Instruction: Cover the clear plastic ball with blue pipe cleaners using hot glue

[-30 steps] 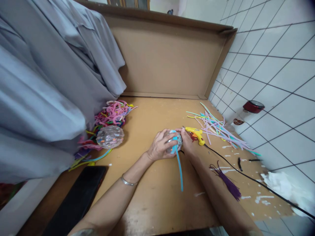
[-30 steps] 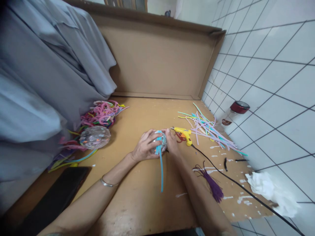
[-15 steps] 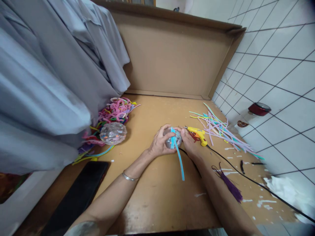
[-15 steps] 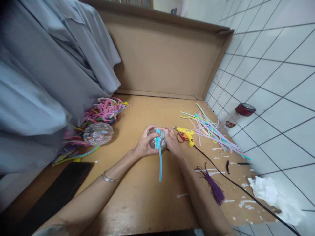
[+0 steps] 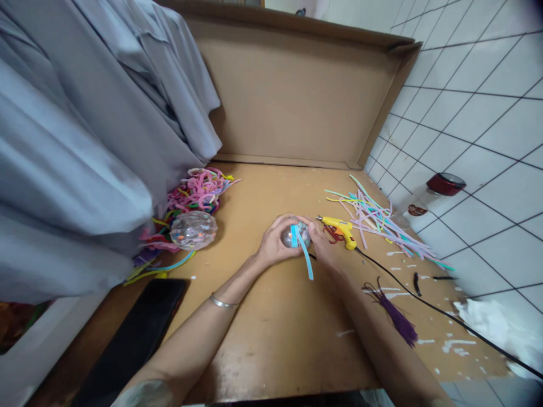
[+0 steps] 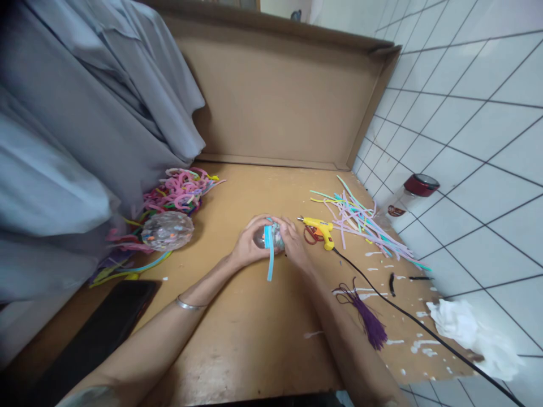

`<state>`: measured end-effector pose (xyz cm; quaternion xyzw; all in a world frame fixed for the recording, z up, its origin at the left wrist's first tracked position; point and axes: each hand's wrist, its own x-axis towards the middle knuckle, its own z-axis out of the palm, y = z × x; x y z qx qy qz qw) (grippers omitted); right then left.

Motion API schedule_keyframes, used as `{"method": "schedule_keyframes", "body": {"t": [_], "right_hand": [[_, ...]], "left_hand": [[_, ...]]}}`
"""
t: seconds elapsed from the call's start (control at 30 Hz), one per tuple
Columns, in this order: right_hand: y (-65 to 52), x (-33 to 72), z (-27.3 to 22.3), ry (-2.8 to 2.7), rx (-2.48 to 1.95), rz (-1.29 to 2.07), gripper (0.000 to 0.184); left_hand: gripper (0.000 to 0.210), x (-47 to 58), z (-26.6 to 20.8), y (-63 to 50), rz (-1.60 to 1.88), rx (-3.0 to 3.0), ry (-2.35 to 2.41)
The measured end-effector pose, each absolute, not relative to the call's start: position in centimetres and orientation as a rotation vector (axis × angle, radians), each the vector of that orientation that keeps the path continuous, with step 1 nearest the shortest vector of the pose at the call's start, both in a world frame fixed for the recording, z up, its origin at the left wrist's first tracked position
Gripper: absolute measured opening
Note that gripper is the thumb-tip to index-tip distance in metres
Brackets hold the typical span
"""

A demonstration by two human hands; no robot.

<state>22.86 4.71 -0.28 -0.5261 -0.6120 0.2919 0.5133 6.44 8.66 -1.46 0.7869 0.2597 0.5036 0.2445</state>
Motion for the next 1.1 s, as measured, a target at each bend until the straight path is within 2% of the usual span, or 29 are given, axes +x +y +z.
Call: {"method": "schedule_keyframes", "body": {"t": [0.17,0.37,0.5,0.63,0.77,0.9,1.1], "right_hand": [[5.0,23.2,-1.5,-1.344,-1.263,0.664,0.057],[5.1,23.3,-1.7,-1.500,-1.259,0.474,0.032],[5.2,25.0,-0.9,-1.482,-1.441,0.046,0.028],[5.3,28.4,0.1,-1.314,-1.834,-0.346,0.037],[5.3,29.6,0.4,-1.326,-2.334,-0.254,0.055],[5.2,29.2,0.5,-1.329,-2.551,-0.178,0.070],[5.3,29.9,1.1,-1.192,-2.637,0.072,0.062]], "left_hand": [[0.062,6.5,-1.3,9.1,1.344,1.923,0.835],[0.061,6.4,-1.3,9.5,1.273,1.711,0.868],[0.058,6.1,-0.8,9.7,1.237,1.674,0.887],[0.058,6.0,-0.6,9.8,1.217,1.655,0.892],[0.059,6.0,-0.8,9.9,1.219,1.641,0.886],[0.061,6.0,-1.0,10.0,1.233,1.598,0.853],[0.061,5.9,-0.9,10.1,1.231,1.533,0.788]]}}
